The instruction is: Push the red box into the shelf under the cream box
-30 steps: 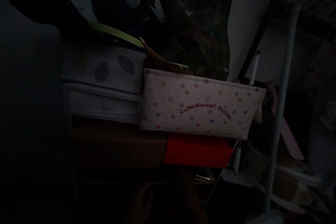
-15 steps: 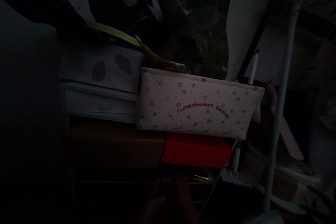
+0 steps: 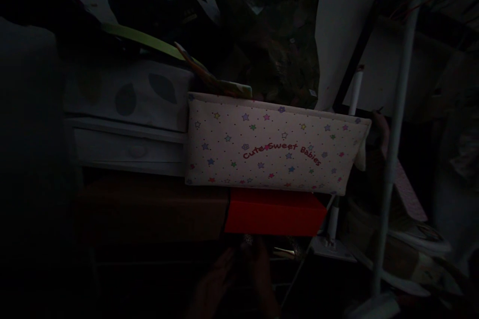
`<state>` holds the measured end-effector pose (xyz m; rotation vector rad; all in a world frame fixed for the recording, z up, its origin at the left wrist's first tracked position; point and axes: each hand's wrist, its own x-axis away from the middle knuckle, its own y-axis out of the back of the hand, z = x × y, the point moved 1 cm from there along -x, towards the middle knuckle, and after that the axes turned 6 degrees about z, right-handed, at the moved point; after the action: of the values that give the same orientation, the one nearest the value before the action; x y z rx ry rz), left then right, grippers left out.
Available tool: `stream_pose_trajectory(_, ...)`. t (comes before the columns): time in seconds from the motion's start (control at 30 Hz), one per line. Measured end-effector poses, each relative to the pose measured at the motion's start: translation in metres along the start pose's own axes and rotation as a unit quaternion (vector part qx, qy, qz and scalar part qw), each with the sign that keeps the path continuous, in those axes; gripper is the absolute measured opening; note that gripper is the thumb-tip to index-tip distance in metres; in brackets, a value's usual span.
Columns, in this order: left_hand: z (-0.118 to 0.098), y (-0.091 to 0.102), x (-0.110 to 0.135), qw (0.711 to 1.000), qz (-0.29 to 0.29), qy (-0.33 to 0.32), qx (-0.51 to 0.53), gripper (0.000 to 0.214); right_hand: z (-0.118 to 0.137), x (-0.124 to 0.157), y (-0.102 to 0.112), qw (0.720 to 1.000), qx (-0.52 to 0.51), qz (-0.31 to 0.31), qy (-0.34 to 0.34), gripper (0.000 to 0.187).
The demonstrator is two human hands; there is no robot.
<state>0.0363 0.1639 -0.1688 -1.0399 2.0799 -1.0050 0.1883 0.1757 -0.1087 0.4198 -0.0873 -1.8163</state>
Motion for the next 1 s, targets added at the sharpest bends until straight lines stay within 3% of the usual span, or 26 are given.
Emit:
stream_pose_trajectory(0.1, 0.004, -0.007, 0.001, 0.999, 0.013, 0.016, -0.041, 0.042, -0.004, -0.003, -0.004, 0.986, -0.159, 0.027, -0.045, 0.075)
stream_pose_trajectory(0.23, 0.006, -0.019, 0.002, 0.996, 0.043, 0.035, -0.071, 0.045, 0.001, -0.002, -0.013, 0.977, -0.204, 0.028, -0.061, 0.079)
stream_pose_trajectory(0.4, 0.001, -0.022, 0.004, 0.993, 0.024, 0.012, -0.119, 0.043, 0.006, -0.003, -0.022, 0.969, -0.235, 0.033, -0.063, 0.076)
stream_pose_trajectory(0.67, -0.01, -0.033, 0.012, 0.981, -0.044, -0.02, -0.19, 0.049, 0.003, -0.009, -0.036, 0.965, -0.25, 0.055, -0.052, 0.052)
stream_pose_trajectory(0.83, -0.019, -0.042, 0.018, 0.968, -0.084, -0.035, -0.233, 0.05, 0.002, -0.008, -0.042, 0.962, -0.261, 0.067, -0.049, 0.054)
stream_pose_trajectory(1.0, -0.019, -0.037, 0.016, 0.962, -0.12, -0.028, -0.243, 0.051, 0.003, -0.005, -0.044, 0.964, -0.252, 0.073, -0.045, 0.055)
